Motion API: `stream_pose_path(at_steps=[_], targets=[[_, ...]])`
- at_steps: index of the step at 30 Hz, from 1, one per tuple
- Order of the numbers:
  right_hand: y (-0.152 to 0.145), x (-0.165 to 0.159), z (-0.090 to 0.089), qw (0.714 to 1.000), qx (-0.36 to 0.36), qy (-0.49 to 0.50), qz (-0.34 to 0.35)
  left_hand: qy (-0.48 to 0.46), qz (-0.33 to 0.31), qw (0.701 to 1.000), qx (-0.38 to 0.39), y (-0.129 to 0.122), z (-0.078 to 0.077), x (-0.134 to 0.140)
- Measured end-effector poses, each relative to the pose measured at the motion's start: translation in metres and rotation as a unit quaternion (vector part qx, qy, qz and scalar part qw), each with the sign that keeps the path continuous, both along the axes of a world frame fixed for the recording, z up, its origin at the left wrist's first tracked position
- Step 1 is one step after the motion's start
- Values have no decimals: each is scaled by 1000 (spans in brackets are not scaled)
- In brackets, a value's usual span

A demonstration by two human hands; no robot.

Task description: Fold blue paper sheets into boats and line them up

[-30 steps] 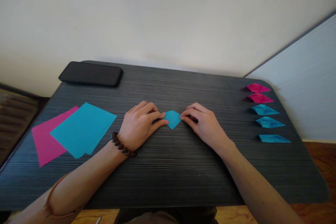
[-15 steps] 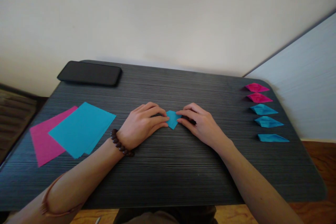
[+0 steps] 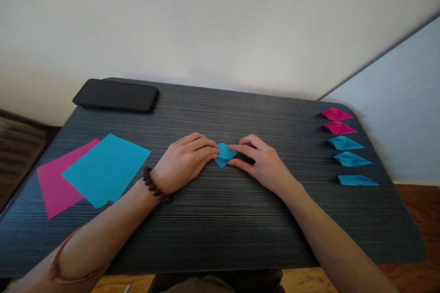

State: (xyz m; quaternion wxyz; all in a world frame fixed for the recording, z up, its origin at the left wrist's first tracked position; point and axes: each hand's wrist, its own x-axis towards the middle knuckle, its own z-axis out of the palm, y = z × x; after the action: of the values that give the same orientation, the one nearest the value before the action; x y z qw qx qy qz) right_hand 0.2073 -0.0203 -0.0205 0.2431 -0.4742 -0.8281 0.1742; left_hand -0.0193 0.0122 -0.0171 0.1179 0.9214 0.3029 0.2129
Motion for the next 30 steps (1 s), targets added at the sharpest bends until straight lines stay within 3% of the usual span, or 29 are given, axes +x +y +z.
stream_pose_path(at_steps=[9,18,30], targets=[[0,-4,-4,1000,6,13,-20,6,11,1000,2,-4,2,2],[1,-9,-3,997,-37,57,-48,18,32,999,4,-3,0,1],[-2,-16,-3,993,-38,50,-105,27,98,995,-16,-8,-1,7]])
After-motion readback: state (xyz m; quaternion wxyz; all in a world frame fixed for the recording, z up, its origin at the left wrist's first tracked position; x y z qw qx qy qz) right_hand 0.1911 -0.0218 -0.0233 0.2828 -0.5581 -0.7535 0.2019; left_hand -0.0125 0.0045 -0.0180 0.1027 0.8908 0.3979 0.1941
